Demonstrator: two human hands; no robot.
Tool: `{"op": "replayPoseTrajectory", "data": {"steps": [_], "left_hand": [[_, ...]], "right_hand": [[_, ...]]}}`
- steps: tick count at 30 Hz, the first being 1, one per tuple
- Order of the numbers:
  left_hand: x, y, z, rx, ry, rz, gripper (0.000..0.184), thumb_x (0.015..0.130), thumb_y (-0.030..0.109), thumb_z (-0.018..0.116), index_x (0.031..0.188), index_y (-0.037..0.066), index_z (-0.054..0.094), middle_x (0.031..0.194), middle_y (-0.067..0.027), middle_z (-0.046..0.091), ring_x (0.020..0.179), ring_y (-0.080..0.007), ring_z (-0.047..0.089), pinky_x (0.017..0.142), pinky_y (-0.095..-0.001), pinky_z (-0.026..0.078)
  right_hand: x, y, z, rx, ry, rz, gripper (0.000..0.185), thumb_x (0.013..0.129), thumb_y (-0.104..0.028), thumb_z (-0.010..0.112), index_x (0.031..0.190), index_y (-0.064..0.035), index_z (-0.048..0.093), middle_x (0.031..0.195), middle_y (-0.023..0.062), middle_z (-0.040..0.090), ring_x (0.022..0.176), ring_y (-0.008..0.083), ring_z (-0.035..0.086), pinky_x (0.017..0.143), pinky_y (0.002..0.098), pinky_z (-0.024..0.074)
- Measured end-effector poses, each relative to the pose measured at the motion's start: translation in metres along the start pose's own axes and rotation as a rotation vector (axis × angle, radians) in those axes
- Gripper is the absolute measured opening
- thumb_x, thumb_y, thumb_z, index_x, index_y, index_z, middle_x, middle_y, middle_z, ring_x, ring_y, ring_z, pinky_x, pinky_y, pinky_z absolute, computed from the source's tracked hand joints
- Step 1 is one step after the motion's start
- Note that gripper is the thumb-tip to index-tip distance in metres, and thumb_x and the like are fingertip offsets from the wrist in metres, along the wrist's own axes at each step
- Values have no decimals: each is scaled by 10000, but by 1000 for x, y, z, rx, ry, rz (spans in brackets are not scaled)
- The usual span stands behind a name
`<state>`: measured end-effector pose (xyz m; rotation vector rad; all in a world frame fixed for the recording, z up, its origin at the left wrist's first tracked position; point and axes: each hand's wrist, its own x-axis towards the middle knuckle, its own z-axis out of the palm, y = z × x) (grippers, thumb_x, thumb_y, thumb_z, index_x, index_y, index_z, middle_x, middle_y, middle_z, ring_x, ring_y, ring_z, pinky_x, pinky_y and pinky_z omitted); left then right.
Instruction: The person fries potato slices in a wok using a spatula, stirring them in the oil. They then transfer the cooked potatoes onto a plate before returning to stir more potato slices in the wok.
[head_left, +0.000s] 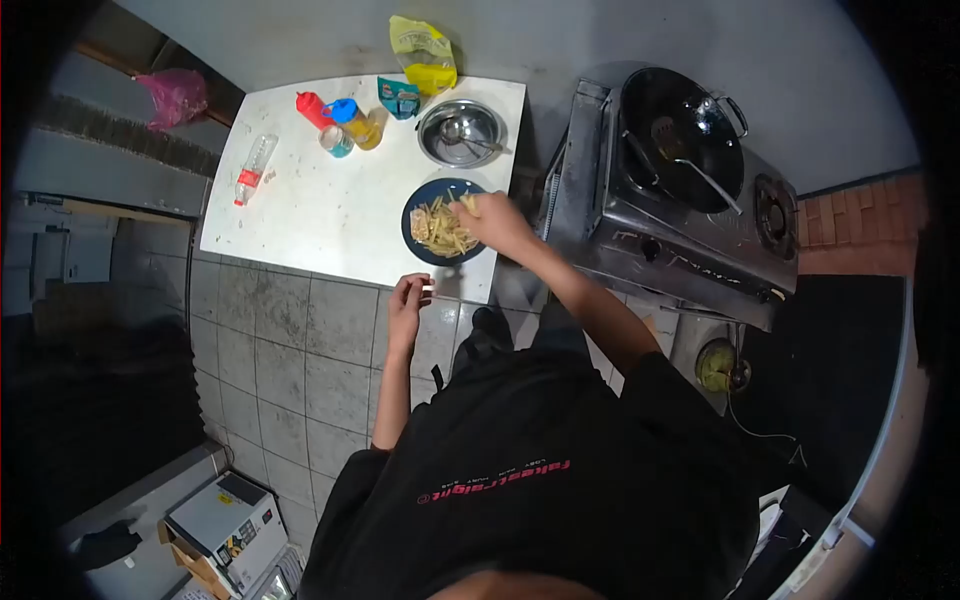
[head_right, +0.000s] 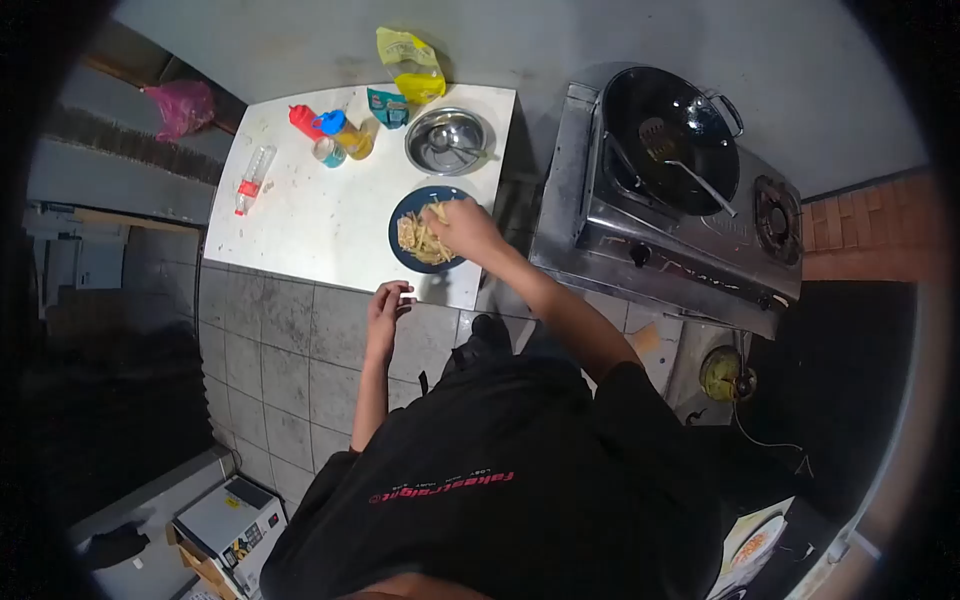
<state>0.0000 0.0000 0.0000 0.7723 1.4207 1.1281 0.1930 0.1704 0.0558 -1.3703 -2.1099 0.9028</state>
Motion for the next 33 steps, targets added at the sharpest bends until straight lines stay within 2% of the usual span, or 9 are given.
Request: {"op": "replayPoseTrajectory", "data": {"steps": [3,6,8,9,10,14,16,24,33], "left_hand": [[10,13,-2,42,22,-19,260,1050,278,511,1142,65,627,1080,-57,671,912,-161,661,836,-291,506],[5,8,21,25,38,-41,259,1048,283,514,1133,65,627,1072,-46,673,913,-155,658,823,-283,505],[8,10,37,11,27,-35,257,1048,283,516,1132,68,629,1070,-44,673,913,-154,658,818,-283,505],[12,12,47,-7,21,-25,255,1047,283,518,1131,70,630,1067,-41,674,913,-153,659,814,-282,506],[14,14,59,-13,9,-31,247,1047,279,518,1127,76,634,1063,-35,673,908,-150,662,807,-280,505],[19,17,111,-53,-49,-23,237,1048,271,516,1103,76,638,1057,-38,677,906,-149,669,805,-274,506],[14,24,135,-47,-70,-31,243,1049,269,514,1118,68,633,1059,-44,678,912,-152,671,805,-275,507],[-3,13,172,7,-87,-84,252,1046,296,523,1113,85,642,1053,-19,666,903,-136,662,795,-268,494],[5,14,179,-7,-97,-34,250,1048,293,517,1105,82,639,1048,-25,661,905,-140,654,798,-270,494]], "right_hand": [[2,-3,-69,156,-89,137,441,963,-406,643,834,15,671,659,167,645,575,227,580,597,385,471],[-30,21,-153,195,-16,119,510,987,-426,619,727,8,552,590,41,500,583,116,436,570,346,418],[-42,37,-211,98,80,180,531,945,-447,648,737,42,625,591,161,597,553,218,601,564,405,461],[-44,58,-234,-48,160,69,527,935,-439,652,753,55,629,625,199,621,619,347,668,594,432,484],[-46,71,-258,-71,141,203,516,930,-429,653,772,62,637,679,235,642,726,426,679,654,463,502],[-45,165,-313,-221,81,290,430,902,-382,680,895,48,660,795,222,690,818,391,697,745,458,520],[-41,201,-321,-248,-52,398,326,904,-305,698,943,16,657,766,152,693,729,271,693,698,396,520],[-34,254,-312,-361,-173,261,343,801,-81,671,1142,-52,660,961,186,714,896,328,700,785,413,527],[-43,241,-330,-241,-142,208,427,815,-11,648,1238,-63,623,933,175,703,864,309,687,773,389,528]]}}
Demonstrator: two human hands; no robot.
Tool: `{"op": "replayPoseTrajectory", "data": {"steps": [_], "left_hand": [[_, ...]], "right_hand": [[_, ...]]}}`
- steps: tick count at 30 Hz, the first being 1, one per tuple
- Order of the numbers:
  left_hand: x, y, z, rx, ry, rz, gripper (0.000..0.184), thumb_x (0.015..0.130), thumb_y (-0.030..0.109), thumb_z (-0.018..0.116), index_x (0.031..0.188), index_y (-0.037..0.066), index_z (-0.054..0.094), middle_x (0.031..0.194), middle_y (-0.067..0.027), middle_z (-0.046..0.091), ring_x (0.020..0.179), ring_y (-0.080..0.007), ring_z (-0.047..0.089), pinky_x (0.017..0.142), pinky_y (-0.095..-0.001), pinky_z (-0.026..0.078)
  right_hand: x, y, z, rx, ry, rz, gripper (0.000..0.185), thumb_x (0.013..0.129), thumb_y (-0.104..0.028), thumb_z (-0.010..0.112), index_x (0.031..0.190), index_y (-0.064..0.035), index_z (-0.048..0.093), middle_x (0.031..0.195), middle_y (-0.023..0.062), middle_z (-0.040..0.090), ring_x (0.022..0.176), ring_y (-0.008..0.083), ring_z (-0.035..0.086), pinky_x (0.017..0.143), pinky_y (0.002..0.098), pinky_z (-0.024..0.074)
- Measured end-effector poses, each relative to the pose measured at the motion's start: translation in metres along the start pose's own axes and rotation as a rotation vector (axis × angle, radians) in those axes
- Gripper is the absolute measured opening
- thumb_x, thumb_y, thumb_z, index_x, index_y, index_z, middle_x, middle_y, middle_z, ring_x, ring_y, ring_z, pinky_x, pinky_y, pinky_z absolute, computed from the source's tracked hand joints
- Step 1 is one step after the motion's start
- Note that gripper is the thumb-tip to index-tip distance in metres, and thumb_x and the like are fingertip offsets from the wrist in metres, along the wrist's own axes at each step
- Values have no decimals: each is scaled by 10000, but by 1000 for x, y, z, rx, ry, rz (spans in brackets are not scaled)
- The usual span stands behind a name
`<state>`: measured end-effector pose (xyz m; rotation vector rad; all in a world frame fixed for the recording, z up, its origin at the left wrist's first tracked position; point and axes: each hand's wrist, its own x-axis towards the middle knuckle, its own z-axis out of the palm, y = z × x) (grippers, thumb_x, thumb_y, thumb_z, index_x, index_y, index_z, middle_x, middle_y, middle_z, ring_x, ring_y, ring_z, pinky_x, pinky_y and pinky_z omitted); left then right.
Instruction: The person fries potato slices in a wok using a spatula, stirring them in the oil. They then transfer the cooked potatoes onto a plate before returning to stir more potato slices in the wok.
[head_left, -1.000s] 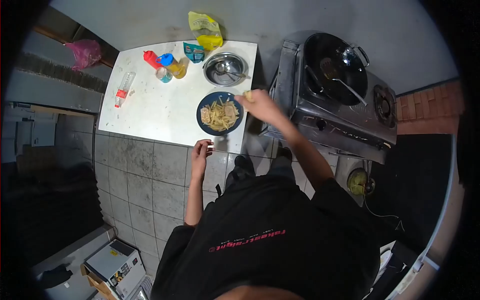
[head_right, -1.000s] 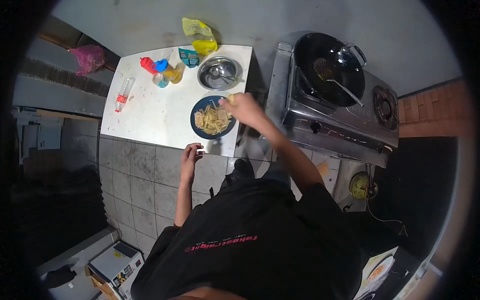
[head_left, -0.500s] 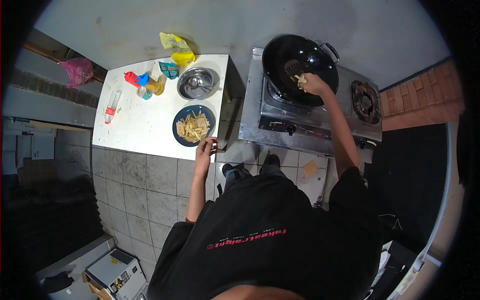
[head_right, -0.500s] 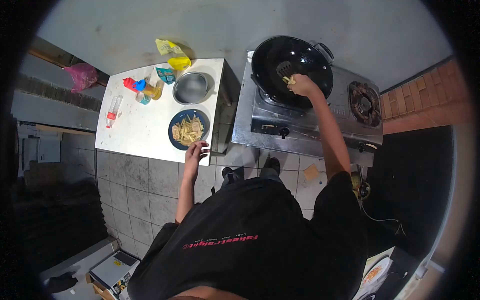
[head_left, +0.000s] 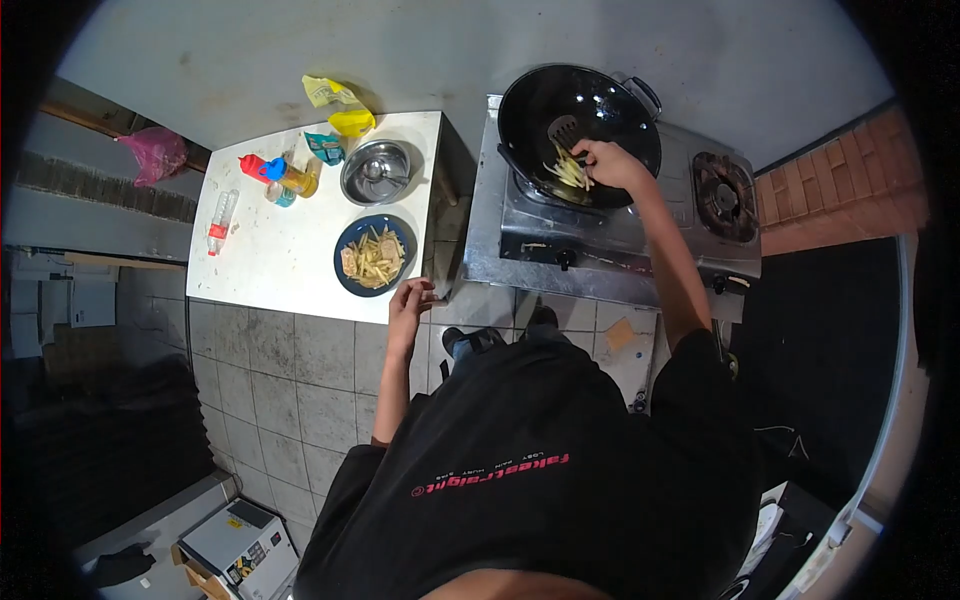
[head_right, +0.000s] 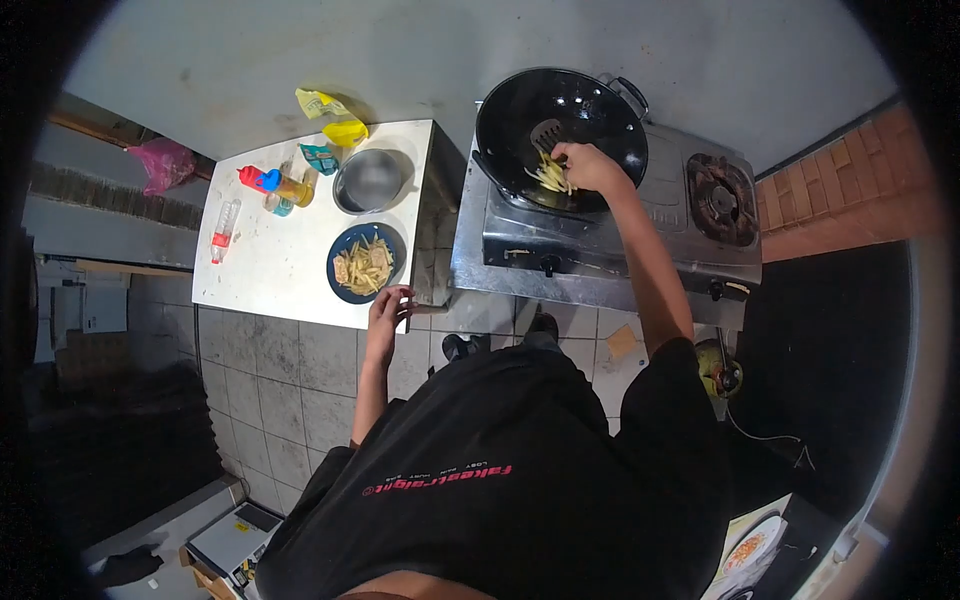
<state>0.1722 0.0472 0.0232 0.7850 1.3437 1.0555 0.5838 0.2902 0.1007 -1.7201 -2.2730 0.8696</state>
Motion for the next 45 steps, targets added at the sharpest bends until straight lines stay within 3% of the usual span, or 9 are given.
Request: {"op": "replayPoseTrajectory", "data": {"steps": [5,11,22,25,30,34,36,39,45], "left_hand": [[9,11,0,21,-22,-2,271,1052,283,508,1138,57,631,1067,-49,661,915,-152,656,817,-282,506],[23,16,-3,43,-45,-8,281,1054,269,499,1167,43,621,1086,-65,661,934,-163,658,817,-286,513],[31,23,-4,45,-148,-13,258,1057,285,495,1135,77,625,1052,-30,657,912,-138,655,807,-275,501],[24,19,-13,58,-120,-36,261,1056,284,496,1142,73,622,1058,-38,659,910,-142,658,812,-277,504],[21,11,-29,72,-104,-66,281,1054,290,500,1165,59,616,1089,-60,667,938,-171,666,834,-293,509],[19,24,-26,91,-100,-45,287,1051,291,509,1160,53,625,1093,-63,666,955,-178,667,837,-295,506],[18,30,-18,67,-60,-24,248,1058,242,491,1099,46,637,1014,-29,658,879,-141,653,793,-284,519],[18,29,-13,49,-62,4,258,1058,263,498,1104,51,639,1021,-29,662,876,-140,655,790,-281,515],[10,16,-4,32,-30,-28,277,1058,297,506,1141,67,636,1043,-32,672,886,-143,663,801,-282,504]], "right_hand": [[-54,-27,-40,40,240,-88,334,874,-52,665,1203,-74,613,870,100,649,741,197,604,731,328,507],[-144,-48,-63,142,489,18,201,923,-97,652,1121,-73,637,796,82,627,694,174,570,680,314,480],[-125,-64,-49,328,460,-23,153,958,-138,646,1094,-67,645,744,13,595,688,83,528,641,271,458],[-143,-73,-40,343,479,-36,161,963,-159,639,1085,-55,648,770,47,640,702,130,593,662,291,482],[-149,-11,-5,-176,881,368,272,943,-218,645,1155,-59,583,821,171,696,802,335,700,709,403,514],[-142,26,15,86,681,531,322,927,-233,661,1186,-72,558,786,195,684,785,387,697,716,443,516],[-137,42,25,158,678,499,316,944,-219,654,1205,-59,577,776,107,658,627,173,659,566,347,499],[-131,51,23,542,623,464,311,950,-224,656,1193,-43,584,767,96,658,584,147,638,466,307,457],[-111,58,14,713,652,375,244,946,-214,677,1086,-23,618,703,59,635,519,110,589,423,261,421]]}}
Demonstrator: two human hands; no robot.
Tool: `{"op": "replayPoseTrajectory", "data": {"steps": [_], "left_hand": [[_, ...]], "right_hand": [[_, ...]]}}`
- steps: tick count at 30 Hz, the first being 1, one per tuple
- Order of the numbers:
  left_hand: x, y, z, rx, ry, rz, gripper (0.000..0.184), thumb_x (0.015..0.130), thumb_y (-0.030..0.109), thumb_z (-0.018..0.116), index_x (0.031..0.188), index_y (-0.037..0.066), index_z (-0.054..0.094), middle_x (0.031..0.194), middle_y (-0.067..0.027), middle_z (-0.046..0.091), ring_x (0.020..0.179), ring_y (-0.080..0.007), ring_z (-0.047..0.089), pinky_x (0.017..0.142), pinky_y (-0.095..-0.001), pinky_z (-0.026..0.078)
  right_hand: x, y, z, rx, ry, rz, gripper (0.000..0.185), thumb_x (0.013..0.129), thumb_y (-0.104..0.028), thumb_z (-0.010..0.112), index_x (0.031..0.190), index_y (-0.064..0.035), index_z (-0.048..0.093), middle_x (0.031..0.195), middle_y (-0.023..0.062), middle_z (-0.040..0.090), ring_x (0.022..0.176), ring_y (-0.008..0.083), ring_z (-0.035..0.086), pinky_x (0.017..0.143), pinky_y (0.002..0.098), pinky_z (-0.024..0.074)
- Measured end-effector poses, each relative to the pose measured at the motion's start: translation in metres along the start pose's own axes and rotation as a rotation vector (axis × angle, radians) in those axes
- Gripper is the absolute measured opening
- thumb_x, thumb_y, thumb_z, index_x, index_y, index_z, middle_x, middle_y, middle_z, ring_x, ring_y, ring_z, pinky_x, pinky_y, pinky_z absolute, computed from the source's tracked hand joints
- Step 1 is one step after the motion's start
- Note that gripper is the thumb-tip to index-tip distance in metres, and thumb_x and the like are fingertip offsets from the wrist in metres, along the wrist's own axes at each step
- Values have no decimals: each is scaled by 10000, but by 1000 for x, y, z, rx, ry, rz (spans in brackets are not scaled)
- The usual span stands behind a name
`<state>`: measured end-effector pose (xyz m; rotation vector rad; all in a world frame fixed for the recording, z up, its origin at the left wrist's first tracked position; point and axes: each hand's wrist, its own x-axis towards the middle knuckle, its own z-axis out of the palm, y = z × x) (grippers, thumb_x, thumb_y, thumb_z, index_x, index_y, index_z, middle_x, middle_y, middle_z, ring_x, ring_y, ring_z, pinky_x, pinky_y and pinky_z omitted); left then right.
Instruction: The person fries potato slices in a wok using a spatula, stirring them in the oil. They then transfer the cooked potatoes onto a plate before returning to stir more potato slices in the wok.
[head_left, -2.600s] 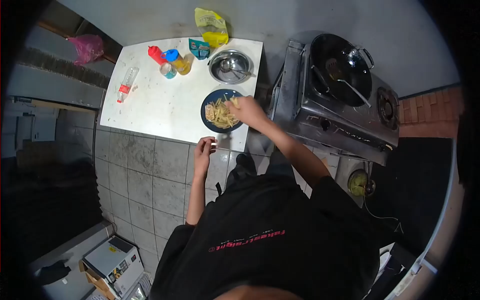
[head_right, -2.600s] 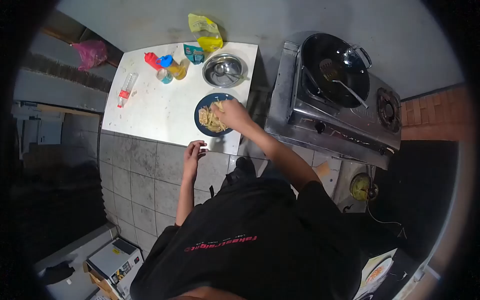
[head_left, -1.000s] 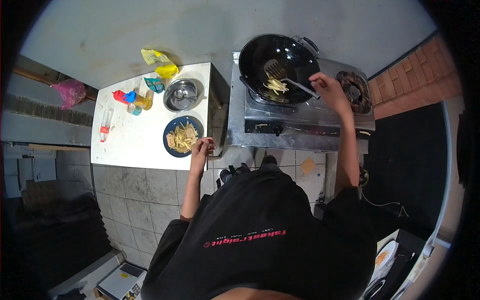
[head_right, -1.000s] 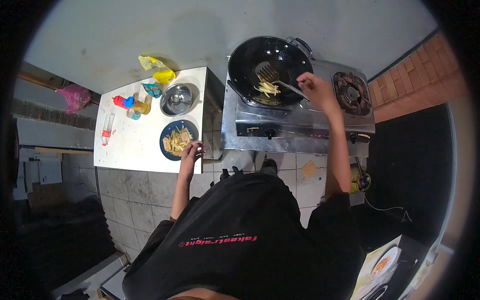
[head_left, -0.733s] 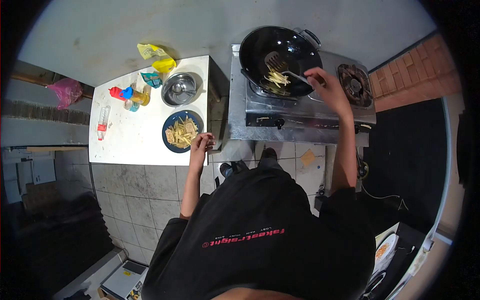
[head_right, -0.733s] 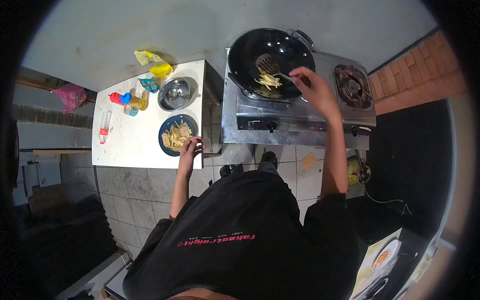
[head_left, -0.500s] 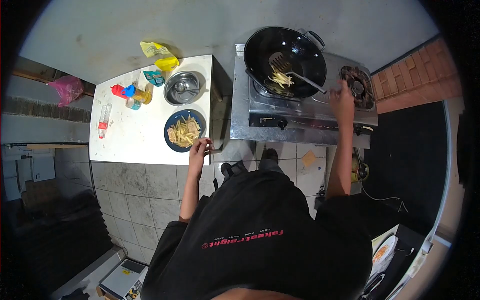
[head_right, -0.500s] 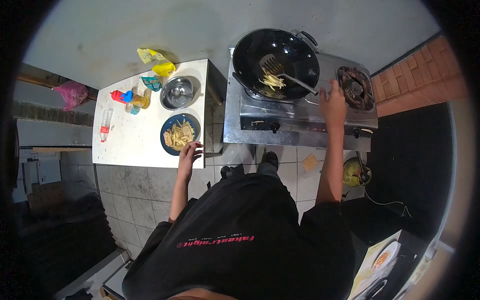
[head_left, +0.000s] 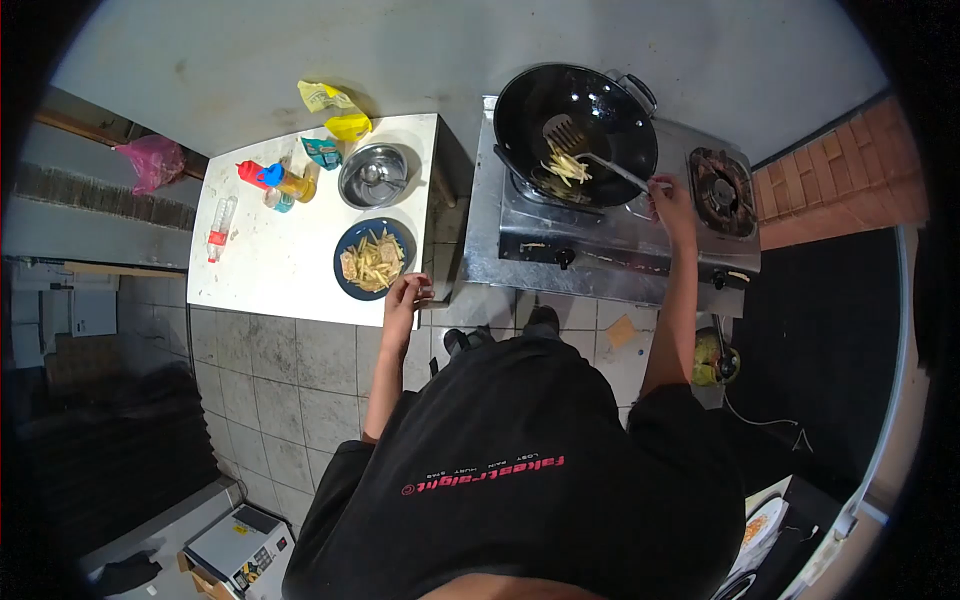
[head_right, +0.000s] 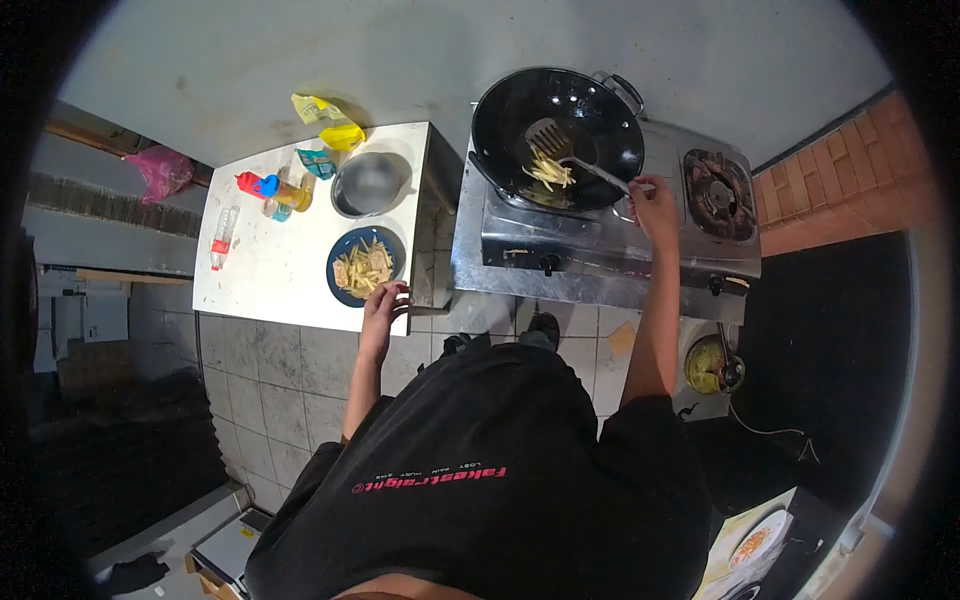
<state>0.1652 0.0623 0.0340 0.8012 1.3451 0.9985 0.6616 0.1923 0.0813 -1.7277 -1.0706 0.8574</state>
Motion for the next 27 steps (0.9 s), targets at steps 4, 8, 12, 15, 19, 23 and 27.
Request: {"op": "replayPoseTrajectory", "data": {"steps": [4,8,12,15,19,23,27], "left_hand": [[-8,-6,3,6,12,-10,271,1058,287,503,1146,67,636,1048,-31,673,900,-145,663,803,-284,503],[-9,-4,5,1,29,-3,260,1059,269,497,1145,66,636,1050,-31,672,901,-147,661,812,-285,504],[-8,4,9,-6,5,5,275,1052,276,504,1162,53,621,1085,-59,661,924,-155,655,824,-290,511],[-4,3,9,14,0,9,270,1054,278,499,1157,62,623,1084,-51,661,930,-150,654,825,-288,505],[-2,2,11,21,-19,10,266,1055,283,495,1152,73,626,1082,-44,660,935,-146,653,823,-281,497],[2,3,14,17,-27,12,261,1055,286,496,1147,80,627,1079,-38,659,943,-147,654,819,-275,492],[3,0,13,4,-30,12,253,1052,283,502,1147,86,628,1074,-35,660,941,-150,658,817,-281,494]], "right_hand": [[9,-32,3,177,-112,-41,241,953,-218,687,1090,-27,636,724,33,613,537,97,562,442,247,428],[20,-56,31,411,-151,-25,292,938,-241,718,1128,-30,647,783,20,602,621,81,572,483,224,437],[36,-57,52,302,-199,-129,282,924,-251,735,1077,-23,672,748,-3,594,627,63,562,492,213,432],[40,-54,62,172,-181,-201,233,943,-244,708,1018,-24,692,701,-35,581,612,50,535,517,221,434],[32,-71,55,53,-245,-343,168,984,-177,621,1053,-33,677,726,-16,584,611,76,500,583,260,436],[-3,-110,37,-274,-276,-629,160,969,-130,610,1104,-53,651,809,68,539,671,156,512,634,306,437],[-39,-141,22,-405,-396,-668,187,962,-70,591,1146,-60,619,890,112,491,727,234,527,683,342,447]]}}
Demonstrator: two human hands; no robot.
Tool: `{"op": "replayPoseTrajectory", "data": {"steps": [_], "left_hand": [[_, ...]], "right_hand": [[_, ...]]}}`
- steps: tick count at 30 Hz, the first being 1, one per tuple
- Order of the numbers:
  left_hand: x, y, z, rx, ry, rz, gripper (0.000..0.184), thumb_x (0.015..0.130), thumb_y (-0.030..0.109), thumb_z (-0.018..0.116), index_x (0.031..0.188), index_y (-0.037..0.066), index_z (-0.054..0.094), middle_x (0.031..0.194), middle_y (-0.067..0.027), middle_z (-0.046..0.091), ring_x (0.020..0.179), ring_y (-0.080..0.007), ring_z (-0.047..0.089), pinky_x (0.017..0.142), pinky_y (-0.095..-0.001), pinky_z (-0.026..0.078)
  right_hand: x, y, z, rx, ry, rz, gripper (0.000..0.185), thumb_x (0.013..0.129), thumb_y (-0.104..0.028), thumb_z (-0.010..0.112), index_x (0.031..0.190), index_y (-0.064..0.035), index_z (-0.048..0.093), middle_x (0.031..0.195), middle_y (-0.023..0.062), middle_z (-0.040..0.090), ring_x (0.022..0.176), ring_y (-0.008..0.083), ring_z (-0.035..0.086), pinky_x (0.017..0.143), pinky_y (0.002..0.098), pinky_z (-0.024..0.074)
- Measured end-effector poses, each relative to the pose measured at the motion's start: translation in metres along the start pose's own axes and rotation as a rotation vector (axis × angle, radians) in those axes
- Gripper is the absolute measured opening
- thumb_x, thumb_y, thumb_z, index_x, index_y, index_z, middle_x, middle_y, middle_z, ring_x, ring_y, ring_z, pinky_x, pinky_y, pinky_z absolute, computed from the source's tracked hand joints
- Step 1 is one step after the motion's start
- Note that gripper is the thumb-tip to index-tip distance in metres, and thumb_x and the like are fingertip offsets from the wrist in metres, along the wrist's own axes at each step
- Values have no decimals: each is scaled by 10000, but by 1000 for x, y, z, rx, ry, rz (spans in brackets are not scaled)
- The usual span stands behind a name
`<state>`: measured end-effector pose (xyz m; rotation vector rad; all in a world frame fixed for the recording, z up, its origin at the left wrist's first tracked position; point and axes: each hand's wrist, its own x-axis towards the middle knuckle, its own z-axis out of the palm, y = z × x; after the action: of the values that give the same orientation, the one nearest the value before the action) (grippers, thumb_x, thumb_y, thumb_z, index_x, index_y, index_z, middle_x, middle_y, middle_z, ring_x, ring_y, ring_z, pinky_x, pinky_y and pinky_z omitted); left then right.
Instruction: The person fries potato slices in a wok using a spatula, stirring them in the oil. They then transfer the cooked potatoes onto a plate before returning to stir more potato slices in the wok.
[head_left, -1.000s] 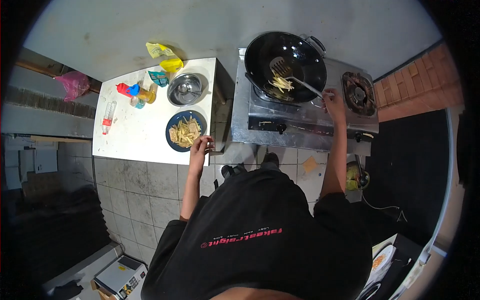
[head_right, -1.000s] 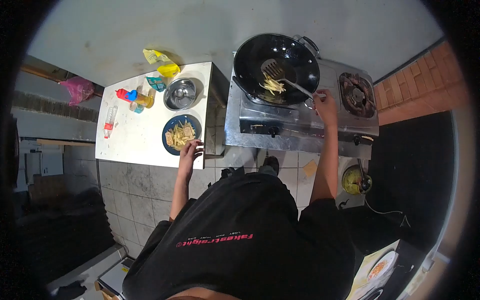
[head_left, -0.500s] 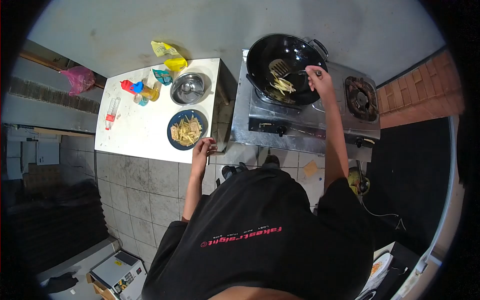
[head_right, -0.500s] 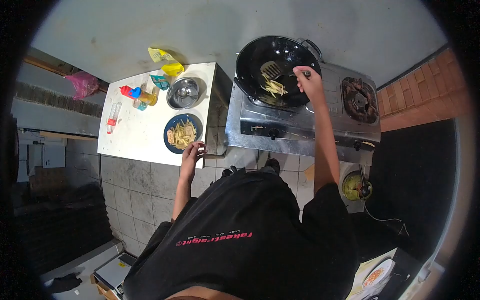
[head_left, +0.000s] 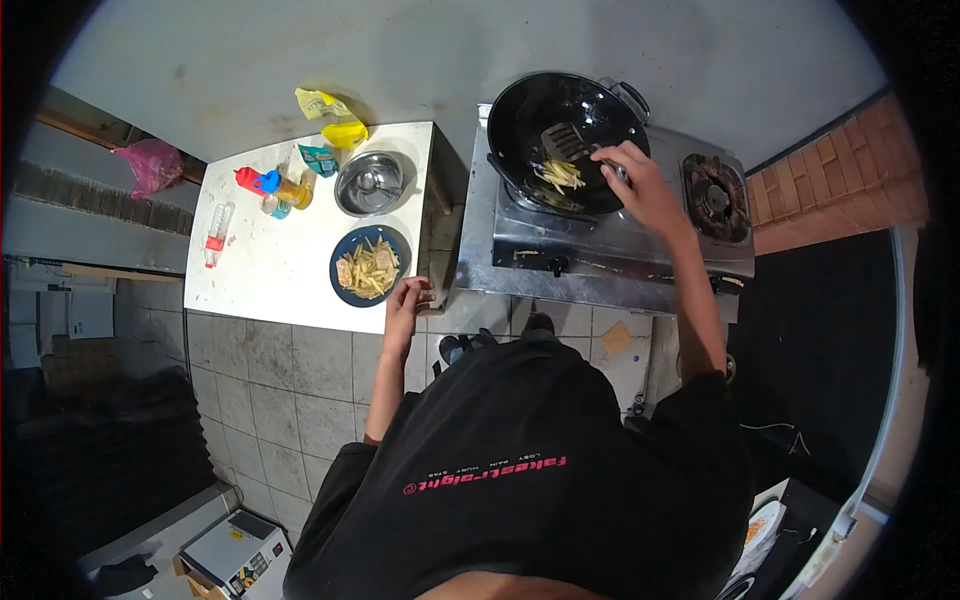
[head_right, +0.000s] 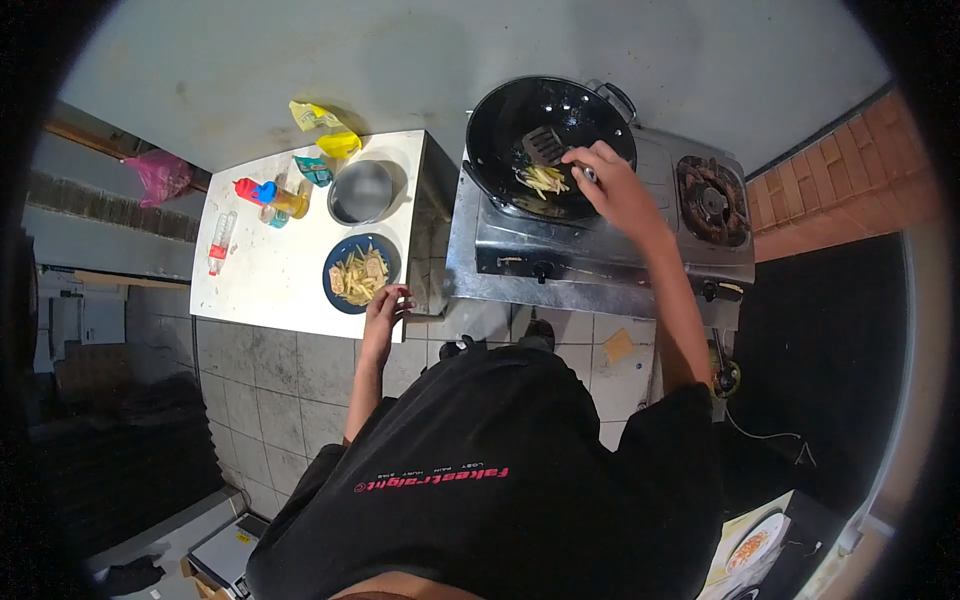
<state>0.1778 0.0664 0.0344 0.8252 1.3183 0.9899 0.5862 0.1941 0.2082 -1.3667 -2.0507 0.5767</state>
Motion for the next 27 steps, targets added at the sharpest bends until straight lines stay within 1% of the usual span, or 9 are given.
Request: {"op": "replayPoseTrajectory", "data": {"steps": [3,6,10,12,16,18,22,24,27], "left_hand": [[1,-4,-2,-25,-3,-4,245,1050,284,506,1138,91,630,1069,-33,661,934,-151,661,817,-283,494],[3,-4,-2,-13,-6,-10,242,1051,285,505,1123,93,632,1069,-32,663,930,-151,663,817,-281,493],[8,-1,-4,2,-15,-11,243,1052,287,504,1120,93,633,1072,-29,664,932,-152,663,816,-279,492],[10,0,-5,-8,-19,-15,245,1051,285,505,1131,93,634,1073,-28,664,929,-150,662,813,-276,490],[9,2,-7,-10,-23,-10,252,1052,287,504,1135,87,633,1072,-28,664,925,-144,659,810,-273,490],[12,-2,-10,-8,-27,-16,260,1053,290,502,1138,81,630,1074,-29,662,923,-142,656,810,-271,491],[17,-1,-10,3,-56,-8,266,1052,294,503,1143,76,626,1075,-31,660,925,-148,656,815,-276,495],[20,5,-8,12,-89,-6,267,1053,295,503,1145,75,624,1075,-35,659,924,-151,657,820,-278,498],[20,17,-4,18,-88,10,263,1055,290,498,1140,75,625,1072,-38,661,923,-151,657,822,-277,498]], "right_hand": [[-11,-19,-5,-16,-69,-57,216,939,-33,592,1153,-60,605,926,122,470,750,265,531,710,358,456],[-21,-30,-4,-34,-131,-114,209,964,-40,562,1170,-53,587,931,100,444,778,242,499,727,329,448],[-33,-50,0,-58,-208,-44,244,919,9,573,1159,-33,586,944,107,431,807,251,502,773,317,452],[-37,-50,6,-53,-199,-94,276,881,44,575,1150,-19,589,952,109,419,837,253,501,801,296,444],[-41,-36,19,-36,-204,-84,302,855,73,569,1145,-8,592,955,111,415,846,255,494,810,293,443],[-37,-25,25,-19,-195,-62,354,809,85,610,1130,-64,600,968,127,421,875,311,544,819,403,458],[-28,-1,31,-7,-151,-21,347,821,89,587,1131,-65,596,955,126,418,859,306,535,819,382,460],[-25,2,29,3,-87,7,327,843,84,574,1132,-69,595,947,125,420,828,293,522,800,362,456],[-27,0,19,47,3,-42,294,875,66,564,1132,-72,597,936,125,426,803,279,514,778,356,451]]}}
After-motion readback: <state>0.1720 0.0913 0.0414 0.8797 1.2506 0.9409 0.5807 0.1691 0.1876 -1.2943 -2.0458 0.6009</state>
